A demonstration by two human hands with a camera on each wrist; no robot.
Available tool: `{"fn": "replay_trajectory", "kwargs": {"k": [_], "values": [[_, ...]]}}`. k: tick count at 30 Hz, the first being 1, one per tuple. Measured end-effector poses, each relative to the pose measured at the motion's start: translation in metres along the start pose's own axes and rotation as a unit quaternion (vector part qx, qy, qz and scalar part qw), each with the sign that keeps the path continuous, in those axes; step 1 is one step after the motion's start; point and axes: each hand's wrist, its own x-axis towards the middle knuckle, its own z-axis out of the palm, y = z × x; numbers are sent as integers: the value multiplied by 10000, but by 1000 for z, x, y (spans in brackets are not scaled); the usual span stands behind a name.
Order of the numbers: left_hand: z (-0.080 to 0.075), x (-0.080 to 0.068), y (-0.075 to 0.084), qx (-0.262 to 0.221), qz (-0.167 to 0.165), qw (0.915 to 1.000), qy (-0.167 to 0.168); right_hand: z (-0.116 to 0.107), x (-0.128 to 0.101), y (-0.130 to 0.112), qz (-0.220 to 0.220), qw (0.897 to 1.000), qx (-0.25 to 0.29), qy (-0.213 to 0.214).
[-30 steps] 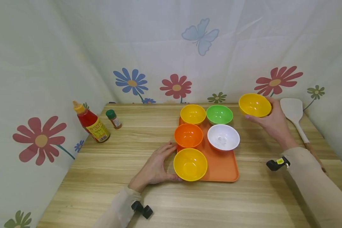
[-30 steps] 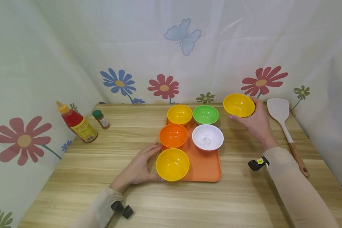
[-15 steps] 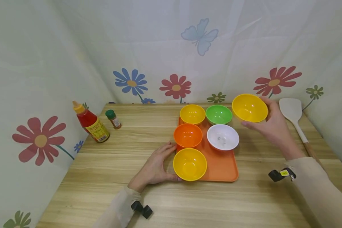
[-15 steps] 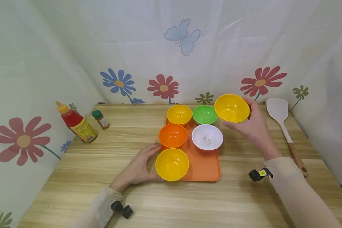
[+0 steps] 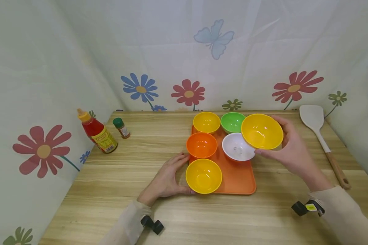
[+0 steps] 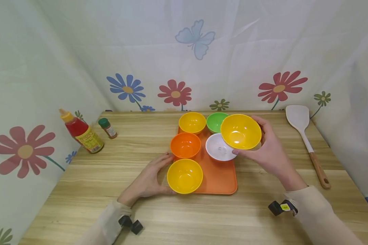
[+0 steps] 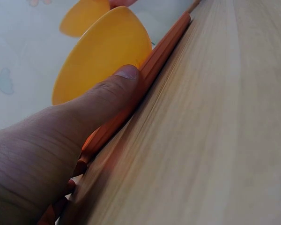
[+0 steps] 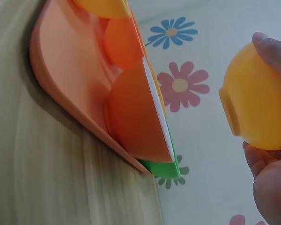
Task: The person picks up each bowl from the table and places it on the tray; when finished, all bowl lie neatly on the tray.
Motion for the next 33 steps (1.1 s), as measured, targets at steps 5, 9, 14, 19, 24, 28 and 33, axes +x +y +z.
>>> {"fn": "replay_trajectory", "kwargs": {"k": [5, 9, 14, 19, 24, 28, 33], "values": [[-1, 0, 0, 18, 23, 10000, 13, 6, -14, -4, -122, 9995, 170, -226], [-1, 0, 0, 33, 30, 10000, 13, 12, -26, -5, -10, 9991, 212, -379], [0, 0, -1, 26, 34, 10000, 25, 20, -39, -3, 103, 9980, 403, -485], [0, 0, -2, 7, 37, 10000, 53, 29, -48, 3, 217, 9964, 557, -594], [1, 0, -2, 28, 6, 10000, 32, 36, -57, 9, 431, 9951, 566, -693], [1, 1, -2, 36, -35, 10000, 10, 41, -62, 13, 576, 9939, 543, -773], [1, 1, -2, 47, -60, 10000, -14, 44, -65, 16, 555, 9939, 432, -846]]}}
